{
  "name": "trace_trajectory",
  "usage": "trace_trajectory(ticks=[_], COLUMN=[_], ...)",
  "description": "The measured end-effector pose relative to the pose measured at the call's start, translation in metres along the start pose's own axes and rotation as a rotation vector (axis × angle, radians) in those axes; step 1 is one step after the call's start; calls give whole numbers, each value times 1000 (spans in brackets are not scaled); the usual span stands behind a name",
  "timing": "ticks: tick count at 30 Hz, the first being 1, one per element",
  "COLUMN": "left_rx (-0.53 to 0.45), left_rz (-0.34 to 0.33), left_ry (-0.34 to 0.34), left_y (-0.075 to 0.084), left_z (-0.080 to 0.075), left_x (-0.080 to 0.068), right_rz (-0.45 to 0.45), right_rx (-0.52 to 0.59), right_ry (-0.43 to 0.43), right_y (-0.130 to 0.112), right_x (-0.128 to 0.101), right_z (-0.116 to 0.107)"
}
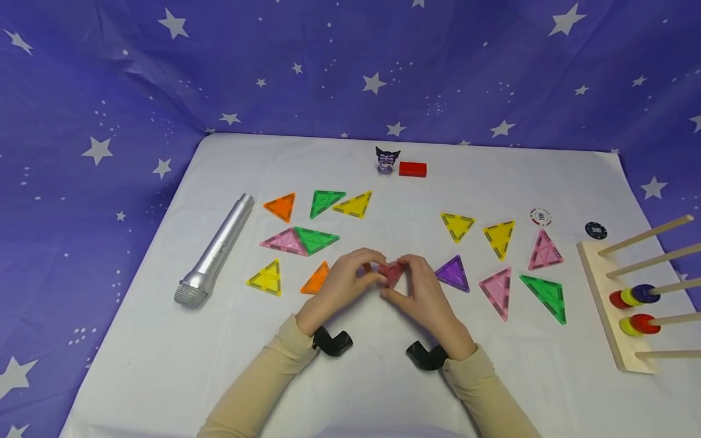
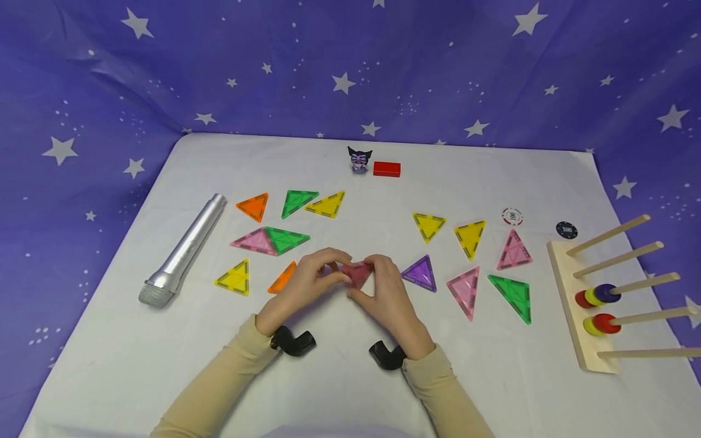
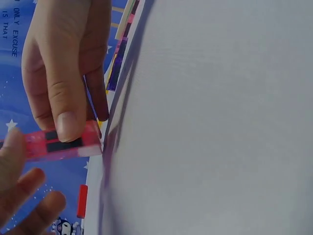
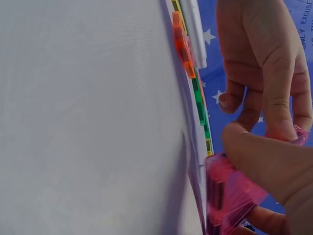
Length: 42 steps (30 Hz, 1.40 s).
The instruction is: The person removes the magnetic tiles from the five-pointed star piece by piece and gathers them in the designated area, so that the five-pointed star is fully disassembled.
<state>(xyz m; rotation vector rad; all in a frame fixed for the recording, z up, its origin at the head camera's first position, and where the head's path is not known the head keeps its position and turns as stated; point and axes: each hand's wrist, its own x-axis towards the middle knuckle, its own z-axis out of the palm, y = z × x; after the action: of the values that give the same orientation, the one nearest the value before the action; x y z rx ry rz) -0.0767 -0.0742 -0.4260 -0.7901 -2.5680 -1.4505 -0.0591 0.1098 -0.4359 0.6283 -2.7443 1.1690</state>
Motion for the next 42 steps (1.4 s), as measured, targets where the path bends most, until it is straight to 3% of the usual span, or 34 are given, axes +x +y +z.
trace_trajectory(ticks=[6, 12, 21, 27, 32, 39, 42], left_rx=[-142, -274, -324, -320, -330, -373, -405], left_rz=[-42, -144, -130, -126, -117, -152, -148], left_ry=[30, 14, -49, -66, -81, -124, -136], left_y=[-4, -3, 24, 19, -3, 19, 17], left_z=[-6, -16, -36, -38, -30, -42, -42], left_x=[-3, -10, -11, -13, -17, -13, -13], right_rz=[-21, -54, -76, -108, -139, -141, -151], right_rx=[-3, 10, 16, 54, 87, 139, 157], right_ry=[-2, 11, -34, -88, -113, -156, -171], right_y=[-1, -4, -9, -9, -8, -6, -3], right_x=[0, -1, -4, -4, -3, -3, -3], right_z=[-2, -7, -15, -18, -21, -24, -25])
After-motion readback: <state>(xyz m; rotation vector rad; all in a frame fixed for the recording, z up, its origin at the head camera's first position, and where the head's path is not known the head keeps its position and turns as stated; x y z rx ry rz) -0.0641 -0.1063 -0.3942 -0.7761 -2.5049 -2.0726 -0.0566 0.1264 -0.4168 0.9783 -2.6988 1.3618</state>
